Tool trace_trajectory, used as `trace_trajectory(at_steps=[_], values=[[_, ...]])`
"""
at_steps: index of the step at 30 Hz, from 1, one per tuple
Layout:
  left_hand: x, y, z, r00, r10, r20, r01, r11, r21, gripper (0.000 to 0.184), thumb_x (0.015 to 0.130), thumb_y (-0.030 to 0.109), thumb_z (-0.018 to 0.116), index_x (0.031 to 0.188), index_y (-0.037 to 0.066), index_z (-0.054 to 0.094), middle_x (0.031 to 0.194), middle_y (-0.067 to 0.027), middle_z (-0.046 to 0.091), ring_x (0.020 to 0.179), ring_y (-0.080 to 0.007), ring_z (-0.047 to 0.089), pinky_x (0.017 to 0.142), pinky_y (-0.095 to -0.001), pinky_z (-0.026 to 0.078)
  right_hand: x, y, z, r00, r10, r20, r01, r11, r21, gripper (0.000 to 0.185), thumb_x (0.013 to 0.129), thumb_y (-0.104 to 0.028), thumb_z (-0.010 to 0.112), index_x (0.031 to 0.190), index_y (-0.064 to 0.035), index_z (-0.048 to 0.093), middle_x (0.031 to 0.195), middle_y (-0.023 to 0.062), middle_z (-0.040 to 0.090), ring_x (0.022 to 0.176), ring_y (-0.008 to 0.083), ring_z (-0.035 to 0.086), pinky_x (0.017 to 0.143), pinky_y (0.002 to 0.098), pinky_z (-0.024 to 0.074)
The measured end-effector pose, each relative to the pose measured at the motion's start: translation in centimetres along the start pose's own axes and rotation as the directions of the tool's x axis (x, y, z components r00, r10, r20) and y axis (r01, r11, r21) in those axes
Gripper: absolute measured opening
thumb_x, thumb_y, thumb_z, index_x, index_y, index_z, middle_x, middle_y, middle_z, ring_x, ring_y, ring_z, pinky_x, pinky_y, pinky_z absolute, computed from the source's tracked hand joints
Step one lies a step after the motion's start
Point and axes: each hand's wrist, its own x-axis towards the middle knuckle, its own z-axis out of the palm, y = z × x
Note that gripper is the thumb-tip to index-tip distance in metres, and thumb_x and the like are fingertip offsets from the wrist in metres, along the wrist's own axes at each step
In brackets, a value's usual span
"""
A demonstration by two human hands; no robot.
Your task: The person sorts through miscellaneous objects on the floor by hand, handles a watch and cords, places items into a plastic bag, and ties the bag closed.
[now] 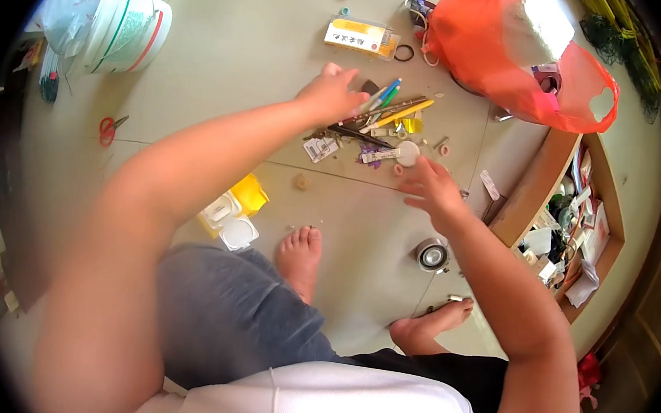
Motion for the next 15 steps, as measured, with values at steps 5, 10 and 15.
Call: trace_trajectory(at_steps=[5,10,15], values=[[-0.5,3.0,1.5,0.994,0.079,0.069,-0.091,0.978,0.186,0.055,0.091,0.035,0.059,0.136,0.007,0.045,0.131,-0.0167,0.045,0.117,-0.0351,0.052,0.097,-0.0421,0.045,0.8,-4.1,5.4,0.964,-0.144,-0.223,0.174,0.977,0.125,0.058,0.097,-0.054,0.045,0.135,-0.0104,0.044,0.116,0.0072,0.053,0.103,0.0219,0.054,0.09,0.0421,0.0462],[-0.4,3.9,4.3,0.986,0.153,0.071,-0.162,0.976,0.144,0.052,0.091,0.022,0.058,0.138,0.005,0.042,0.131,-0.0198,0.044,0.117,-0.0375,0.05,0.098,-0.0437,0.044,4.1,-5.4,6.3,0.956,-0.213,-0.201,0.254,0.944,0.209,0.045,0.098,-0.051,0.043,0.119,-0.0118,0.05,0.109,0.0032,0.055,0.093,0.0177,0.053,0.084,0.0399,0.0463],[-0.7,4.5,5.5,0.989,0.099,0.11,-0.091,0.993,-0.076,0.043,0.09,0.012,0.055,0.13,0.0,0.047,0.123,-0.0252,0.047,0.113,-0.0412,0.05,0.097,-0.0438,0.043,5.6,-5.4,6.9,0.962,-0.167,-0.215,0.25,0.854,0.456,0.035,0.101,-0.045,0.043,0.107,-0.012,0.054,0.088,0.0024,0.056,0.072,0.0151,0.054,0.063,0.0336,0.0453]])
